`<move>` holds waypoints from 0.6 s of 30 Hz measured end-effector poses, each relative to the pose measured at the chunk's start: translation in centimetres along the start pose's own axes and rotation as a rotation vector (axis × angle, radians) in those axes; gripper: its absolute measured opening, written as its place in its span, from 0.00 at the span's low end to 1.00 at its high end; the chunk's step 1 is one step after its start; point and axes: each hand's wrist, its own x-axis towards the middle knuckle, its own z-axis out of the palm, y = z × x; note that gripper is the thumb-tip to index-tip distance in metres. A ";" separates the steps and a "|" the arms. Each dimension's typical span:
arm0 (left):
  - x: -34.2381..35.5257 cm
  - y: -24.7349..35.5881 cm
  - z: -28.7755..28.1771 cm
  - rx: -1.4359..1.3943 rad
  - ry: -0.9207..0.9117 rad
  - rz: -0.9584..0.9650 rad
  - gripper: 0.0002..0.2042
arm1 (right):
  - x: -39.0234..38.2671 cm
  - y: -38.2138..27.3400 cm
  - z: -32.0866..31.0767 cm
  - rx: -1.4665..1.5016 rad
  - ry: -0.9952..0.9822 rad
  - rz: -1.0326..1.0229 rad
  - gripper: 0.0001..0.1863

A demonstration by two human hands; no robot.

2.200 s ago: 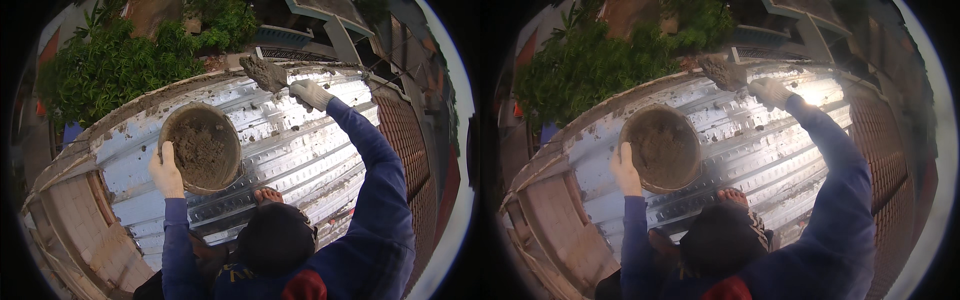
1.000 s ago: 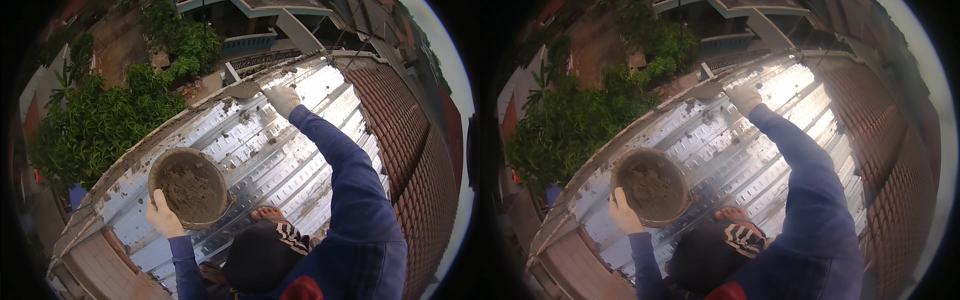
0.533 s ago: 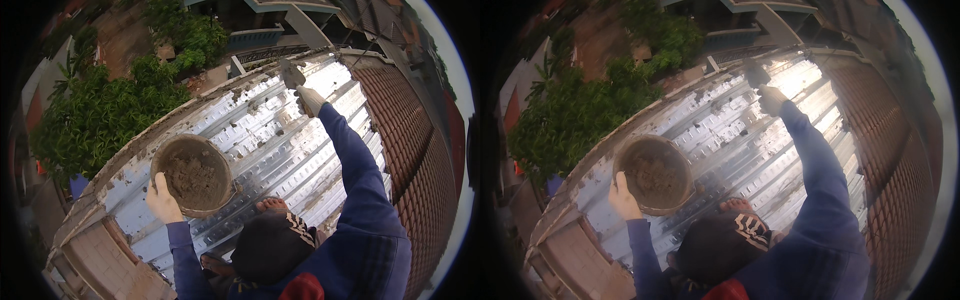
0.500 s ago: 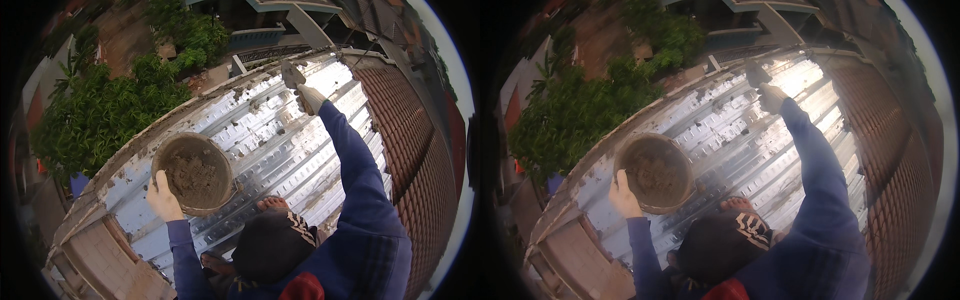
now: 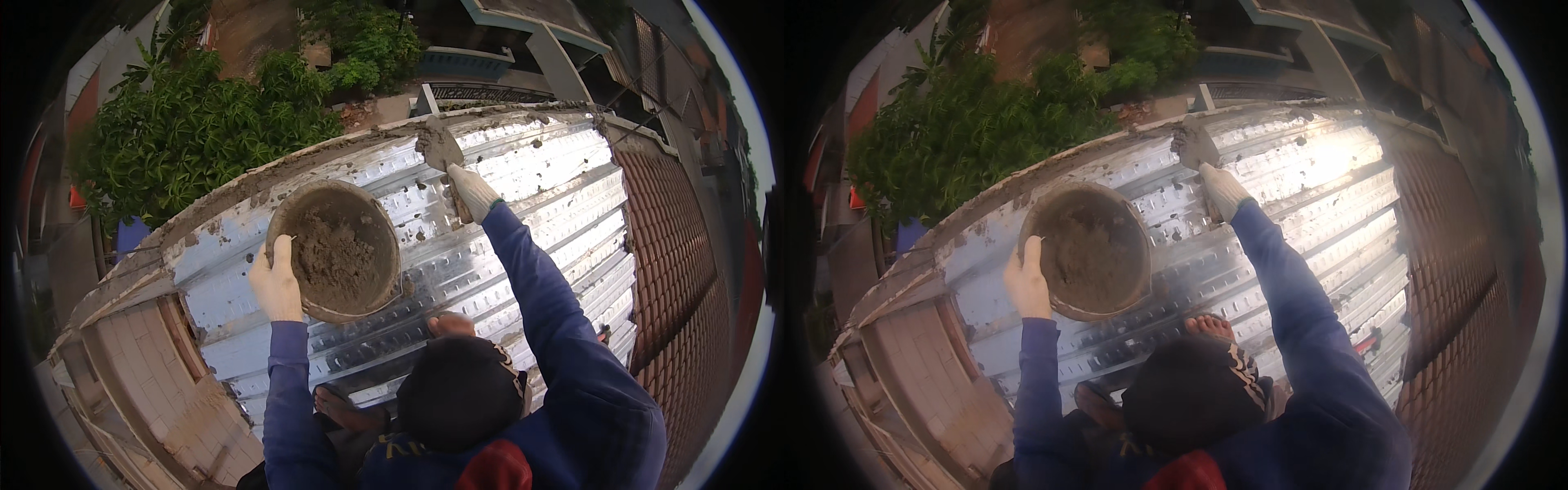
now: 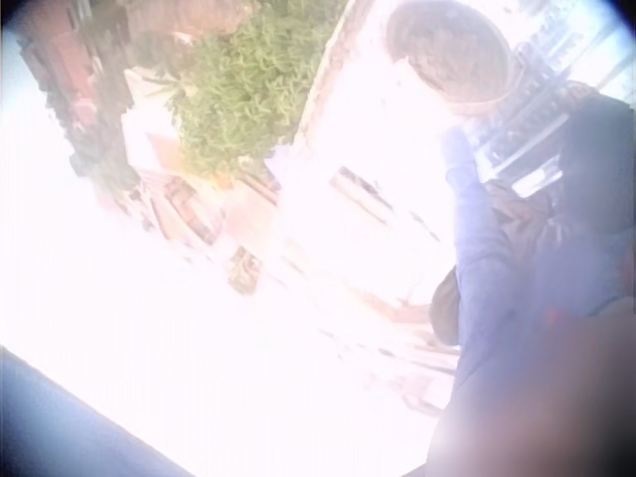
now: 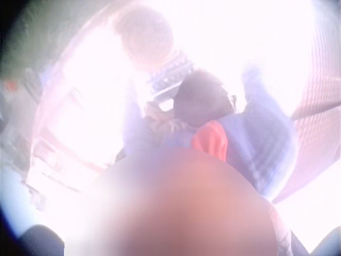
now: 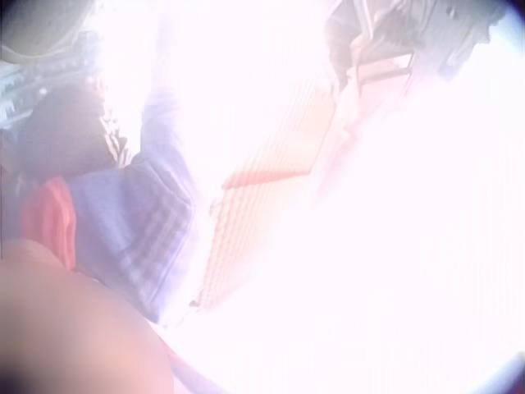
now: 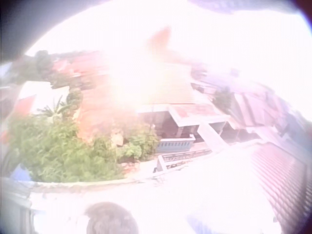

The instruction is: The person scoops cement from a bucket using a trowel and applies it to the edge of a corrugated metal roof. The person repeatedly scoops and spreads the cement along the roof edge.

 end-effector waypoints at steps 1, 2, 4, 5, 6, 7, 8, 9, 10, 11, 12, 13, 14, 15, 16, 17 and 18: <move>0.4 0.4 0.6 -0.053 -0.069 -0.033 0.21 | 0.8 1.2 0.3 -0.108 0.000 -0.064 0.33; 0.7 0.4 -0.7 -0.077 -0.089 -0.074 0.21 | -0.5 0.0 3.3 -0.197 -0.096 -0.073 0.32; 1.2 -0.9 -3.4 -0.205 -0.198 -0.172 0.23 | -1.9 -1.8 6.4 0.007 0.017 -0.024 0.29; 1.6 -1.3 -3.4 -0.223 -0.233 -0.193 0.25 | -0.4 -0.9 4.4 0.202 0.063 -0.017 0.25; 1.5 -2.0 -4.5 -0.231 -0.242 -0.224 0.26 | -0.5 -1.7 4.8 0.395 0.158 0.045 0.24; 1.5 -2.1 -3.8 -0.250 -0.260 -0.226 0.28 | 0.7 -0.6 3.0 0.584 0.248 0.086 0.23; 1.4 -2.2 -3.5 -0.263 -0.270 -0.230 0.30 | 1.1 0.2 2.8 0.652 0.289 0.104 0.23; 0.9 -2.4 -4.2 -0.225 -0.245 -0.230 0.29 | 0.0 0.2 4.8 0.450 0.153 0.073 0.24; 0.6 -2.4 -5.1 -0.287 -0.219 -0.277 0.29 | -1.2 0.0 6.4 0.251 0.020 0.036 0.24; 0.2 -2.0 -5.4 -0.360 -0.208 -0.324 0.29 | -2.2 -0.8 7.4 0.109 -0.101 0.046 0.25; -0.4 -1.7 -6.1 -0.430 -0.199 -0.375 0.29 | -3.7 -1.6 8.9 -0.031 -0.222 0.060 0.26; -1.1 -1.2 -7.1 -0.506 -0.194 -0.437 0.29 | -5.2 -2.7 10.3 -0.081 -0.177 0.006 0.27; -1.3 -1.5 -7.4 -0.474 -0.185 -0.414 0.30 | -5.8 -2.6 10.8 -0.065 -0.096 -0.115 0.25; -1.6 -2.2 -8.3 -0.435 -0.160 -0.399 0.30 | -7.9 -4.0 11.8 -0.135 -0.042 -0.137 0.23; -1.8 -2.2 -9.5 -0.376 -0.132 -0.381 0.30 | -10.6 -6.1 12.6 -0.186 0.004 -0.161 0.22; -1.8 -1.3 -10.5 -0.294 -0.106 -0.389 0.29 | -11.9 -6.7 12.3 -0.347 -0.050 -0.205 0.22; -1.8 -0.2 -11.7 -0.210 -0.087 -0.369 0.29 | -12.8 -7.0 11.8 -0.509 -0.105 -0.249 0.21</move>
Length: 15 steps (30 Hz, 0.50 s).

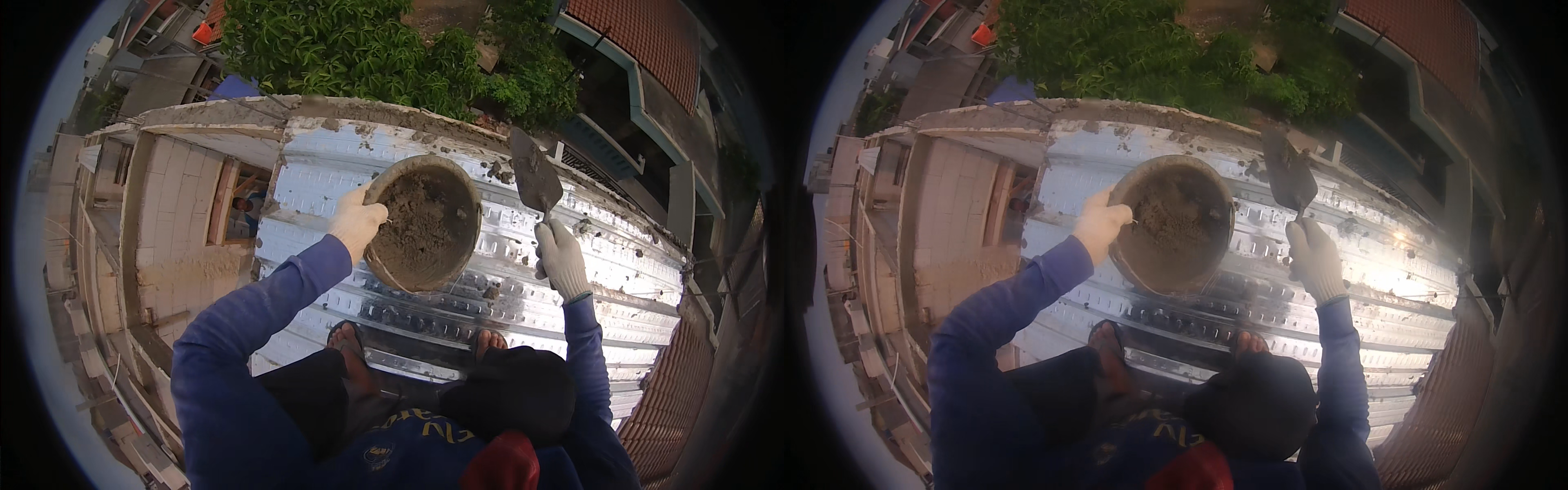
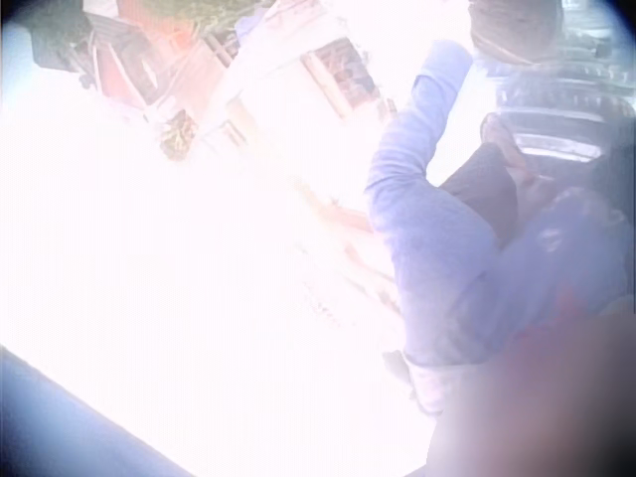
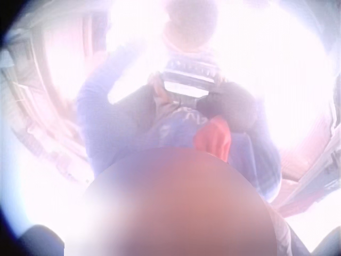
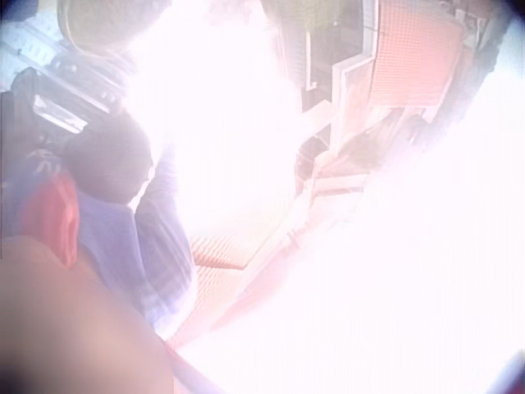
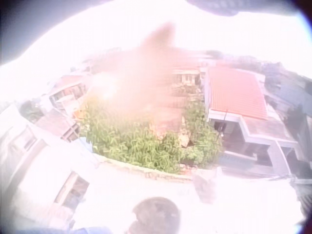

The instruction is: The person scoops cement from a bucket using a trowel and applies it to the edge of a corrugated metal roof. The person repeatedly scoops and spreads the cement along the roof edge.

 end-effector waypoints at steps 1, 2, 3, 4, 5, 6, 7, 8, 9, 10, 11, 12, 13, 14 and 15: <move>-0.6 1.2 -1.2 0.084 0.032 0.013 0.29 | -0.9 -0.2 0.1 -0.231 -0.060 -0.104 0.23; -1.0 1.5 -2.7 0.173 0.069 0.015 0.29 | -1.5 -0.4 1.4 -0.432 -0.072 -0.260 0.22; -0.9 0.8 -4.5 0.151 0.051 0.034 0.29 | -2.1 -0.7 2.5 -0.637 -0.044 -0.417 0.21; -0.2 -0.8 -6.7 0.061 0.004 0.026 0.29 | -3.0 -1.9 4.4 -0.731 -0.087 -0.508 0.20; -0.5 -1.6 -7.1 0.104 0.046 0.079 0.29 | -2.9 -2.6 6.1 -0.803 -0.087 -0.560 0.18; -0.4 -1.8 -7.7 0.149 0.104 0.148 0.29 | -3.1 -5.5 8.1 -0.934 -0.101 -0.603 0.16; -0.2 -2.0 -8.1 0.195 0.148 0.174 0.29 | -2.5 -7.2 10.3 -0.979 -0.073 -0.694 0.16; 0.1 -2.5 -8.4 0.236 0.186 0.195 0.29 | -1.7 -8.5 11.8 -1.030 -0.047 -0.781 0.15; 0.2 -3.4 -8.7 0.276 0.224 0.214 0.29 | -0.2 -9.5 13.2 -1.056 -0.016 -0.832 0.16; 0.9 -4.6 -8.5 0.254 0.215 0.198 0.28 | 1.7 -10.6 14.8 -1.083 0.021 -0.887 0.17; 1.0 -5.4 -8.0 0.320 0.224 0.214 0.28 | 2.7 -11.7 16.8 -1.091 0.041 -0.959 0.18; 1.2 -5.6 -7.5 0.389 0.243 0.230 0.27 | 3.9 -12.4 17.4 -1.110 0.001 -0.960 0.17; 0.9 -4.7 -7.3 0.374 0.258 0.293 0.27 | 3.6 -13.3 17.7 -1.118 -0.058 -0.889 0.17; 0.4 -4.9 -7.4 0.382 0.275 0.278 0.26 | 2.6 -13.9 17.8 -1.120 -0.128 -0.832 0.17; 0.0 -4.8 -7.4 0.389 0.288 0.270 0.26 | 2.9 -13.2 17.9 -1.206 -0.196 -0.777 0.18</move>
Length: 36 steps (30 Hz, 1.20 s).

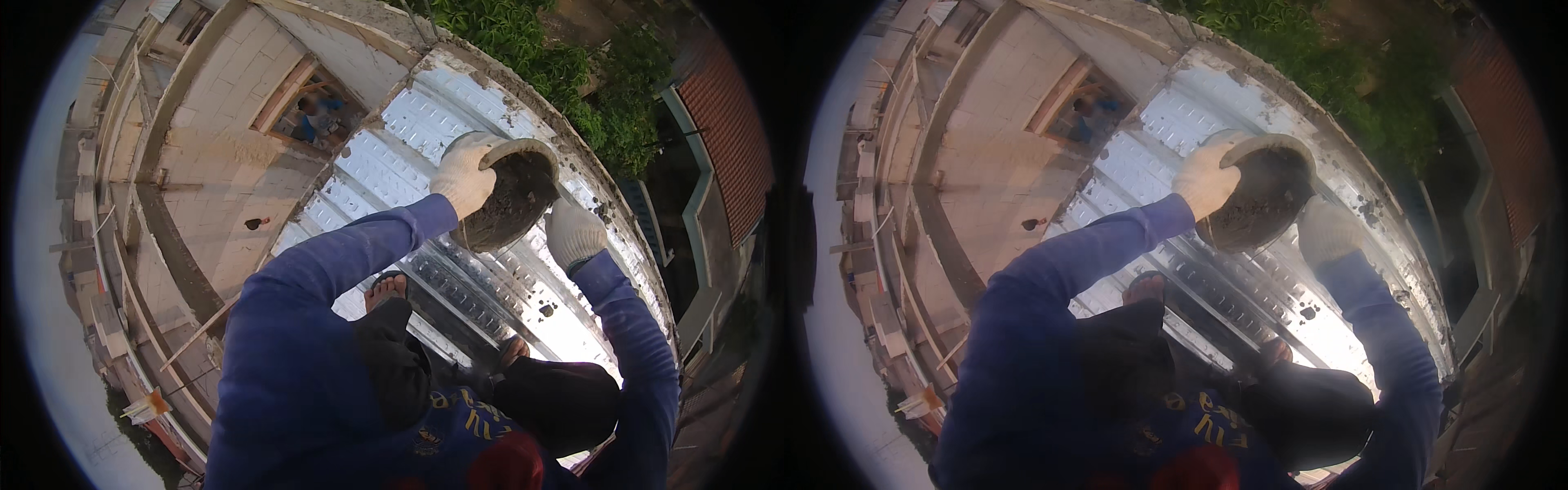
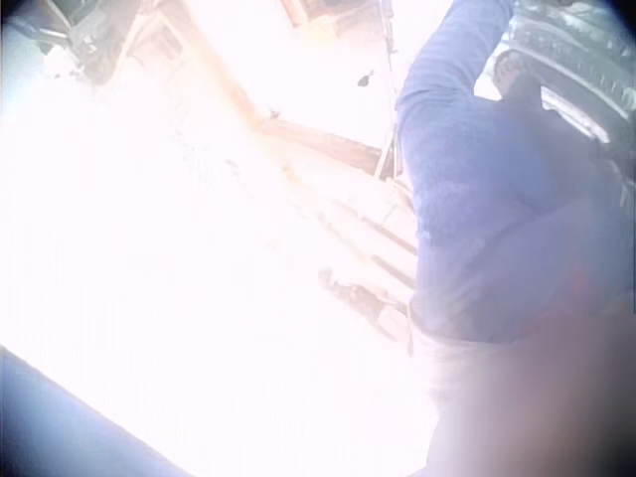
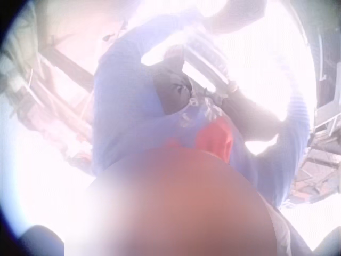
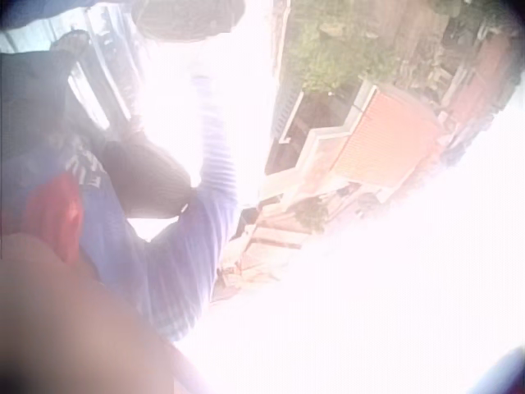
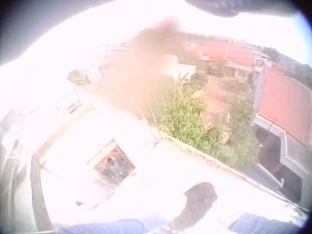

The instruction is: The person scoops cement from a bucket using a trowel and applies it to the edge of a corrugated metal roof. The person repeatedly scoops and spreads the cement along the roof edge.

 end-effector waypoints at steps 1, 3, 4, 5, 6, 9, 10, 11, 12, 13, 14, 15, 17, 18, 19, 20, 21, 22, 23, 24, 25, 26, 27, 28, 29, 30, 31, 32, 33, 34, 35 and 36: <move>-0.2 -0.1 0.1 0.002 0.010 -0.011 0.26 | -0.4 0.4 0.9 -0.059 -0.109 0.019 0.19; -0.7 -0.4 0.9 -0.014 0.023 0.193 0.28 | -1.7 0.6 1.4 0.023 -0.235 -0.006 0.23; -0.7 -1.2 2.1 -0.051 0.049 0.163 0.26 | -1.8 -0.2 1.2 0.045 -0.289 -0.047 0.24; -1.1 -1.2 2.3 -0.092 0.063 0.133 0.24 | -2.3 -0.9 1.2 0.069 -0.351 -0.077 0.26; -0.9 -1.6 2.2 -0.063 0.067 0.155 0.25 | -2.3 -0.6 2.1 0.073 -0.353 -0.157 0.27; 0.2 -2.4 1.8 -0.050 0.084 0.189 0.25 | -3.0 -1.9 2.0 0.343 -0.488 -0.033 0.26; 0.4 -3.4 2.4 -0.102 0.096 0.172 0.25 | -3.0 -2.5 2.3 0.404 -0.501 -0.021 0.26; 0.5 -3.9 2.9 -0.160 0.097 0.161 0.24 | -3.1 -2.9 2.5 0.463 -0.512 0.004 0.25; 0.5 -3.6 2.4 -0.172 0.083 0.137 0.24 | -2.7 -4.7 1.3 0.576 -0.590 0.122 0.25; 0.1 -3.3 2.2 -0.185 0.070 0.113 0.24 | -2.6 -6.4 -0.1 0.688 -0.666 0.241 0.25; -0.2 -3.2 1.5 -0.184 0.067 0.089 0.24 | -2.8 -7.5 -1.3 0.718 -0.690 0.267 0.24; 0.1 -3.3 1.5 -0.185 0.042 0.088 0.25 | -3.2 -7.3 -0.3 0.781 -0.670 0.301 0.23; 0.9 -3.5 2.2 -0.146 0.103 0.160 0.24 | -3.7 -6.8 0.1 0.831 -0.620 0.270 0.23; 0.8 -3.4 2.2 -0.128 0.156 0.186 0.23 | -3.8 -6.8 0.1 0.838 -0.614 0.268 0.23; 1.1 -3.7 1.9 -0.149 0.164 0.151 0.22 | -3.8 -6.7 -0.1 0.846 -0.608 0.266 0.22; 0.5 -3.1 1.9 -0.194 0.161 0.100 0.22 | -4.3 -6.4 -0.3 0.837 -0.620 0.285 0.22; 0.1 -2.6 1.8 -0.238 0.157 0.050 0.21 | -4.3 -6.3 -0.5 0.855 -0.613 0.290 0.22; 0.2 -2.4 1.3 -0.311 0.206 0.056 0.22 | -4.1 -6.2 -0.7 0.874 -0.607 0.296 0.22; 0.6 -2.7 1.1 -0.300 0.246 0.062 0.22 | -4.0 -6.0 -0.8 0.894 -0.602 0.304 0.21; 1.1 -3.0 0.9 -0.289 0.285 0.068 0.22 | -3.6 -5.3 0.1 0.961 -0.584 0.275 0.20; 1.3 -3.3 0.8 -0.282 0.324 0.064 0.23 | -3.2 -5.3 -0.2 0.944 -0.601 0.247 0.20; 1.4 -3.4 0.7 -0.339 0.294 0.007 0.26 | -3.1 -4.7 0.5 0.963 -0.589 0.252 0.20; 1.6 -3.1 0.3 -0.350 0.272 0.013 0.26 | -2.5 -4.2 1.5 0.988 -0.566 0.252 0.20; 1.7 -2.8 0.1 -0.360 0.249 0.018 0.26 | -2.4 -3.5 1.8 1.001 -0.576 0.272 0.20; 1.6 -2.9 -0.2 -0.364 0.234 0.017 0.27 | -2.1 -4.1 0.8 1.029 -0.586 0.281 0.21; 1.8 -3.5 0.2 -0.343 0.257 -0.007 0.27 | -1.9 -4.2 0.4 1.038 -0.574 0.268 0.21; 1.8 -3.8 0.3 -0.363 0.255 -0.009 0.26 | -1.9 -4.2 0.2 1.046 -0.562 0.255 0.21; 1.7 -3.7 -0.2 -0.383 0.251 -0.005 0.26 | -1.8 -4.1 -0.1 1.061 -0.548 0.262 0.21; 1.7 -3.6 -0.6 -0.402 0.247 -0.001 0.26 | -1.6 -3.9 -0.3 1.076 -0.534 0.267 0.21; 1.9 -3.7 -0.8 -0.481 0.219 -0.109 0.25 | -1.5 -3.8 -0.5 1.091 -0.519 0.273 0.22; 2.0 -4.2 -1.1 -0.615 0.203 -0.145 0.24 | -1.5 -3.9 -0.8 1.075 -0.522 0.294 0.22; 2.0 -5.2 -1.6 -0.748 0.188 -0.181 0.24 | -1.4 -4.0 -1.0 1.058 -0.523 0.313 0.22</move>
